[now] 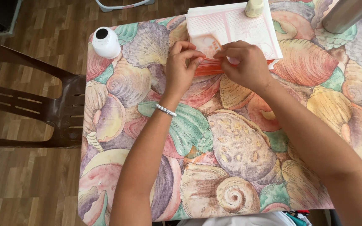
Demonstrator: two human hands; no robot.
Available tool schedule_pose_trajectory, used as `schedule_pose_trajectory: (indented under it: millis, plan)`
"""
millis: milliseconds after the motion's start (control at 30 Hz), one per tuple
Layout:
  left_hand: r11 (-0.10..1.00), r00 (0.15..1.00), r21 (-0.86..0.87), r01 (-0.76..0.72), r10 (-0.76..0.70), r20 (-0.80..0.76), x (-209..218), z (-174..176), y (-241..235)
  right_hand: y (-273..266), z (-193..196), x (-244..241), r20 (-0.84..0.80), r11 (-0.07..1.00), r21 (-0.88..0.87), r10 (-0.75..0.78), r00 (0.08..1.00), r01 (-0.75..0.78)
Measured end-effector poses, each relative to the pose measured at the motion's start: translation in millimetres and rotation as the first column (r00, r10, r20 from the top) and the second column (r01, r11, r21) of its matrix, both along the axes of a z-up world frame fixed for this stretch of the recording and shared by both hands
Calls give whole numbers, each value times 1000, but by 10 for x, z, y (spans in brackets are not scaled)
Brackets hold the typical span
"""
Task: Manually folding flat paper templates into bags and stacking them on a table.
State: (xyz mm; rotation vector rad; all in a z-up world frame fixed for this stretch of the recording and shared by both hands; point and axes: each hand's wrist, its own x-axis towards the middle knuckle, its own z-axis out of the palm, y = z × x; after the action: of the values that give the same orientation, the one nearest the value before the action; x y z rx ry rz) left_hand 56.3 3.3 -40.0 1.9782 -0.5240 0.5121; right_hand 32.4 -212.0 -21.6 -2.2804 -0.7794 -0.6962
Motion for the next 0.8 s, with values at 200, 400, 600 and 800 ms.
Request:
schedule_pose_trajectory:
  millis: [200,400,600,800]
  plan:
    - [999,1000,-32,8,-9,-9,-40,84,-8,43,3,39,52,993,-120,-3,999,9]
    - [996,996,-48,-80,79,-28,-1,19,49,58,41,18,-183,979,185,-49,982,83]
    - [996,993,76,-46,37,110,104,-38,66,35,5,58,-182,977,188,-67,981,102]
    - [999,996,-35,27,-30,-84,140,-18,17,1,-10,68,-194,987,147,-31,980,60]
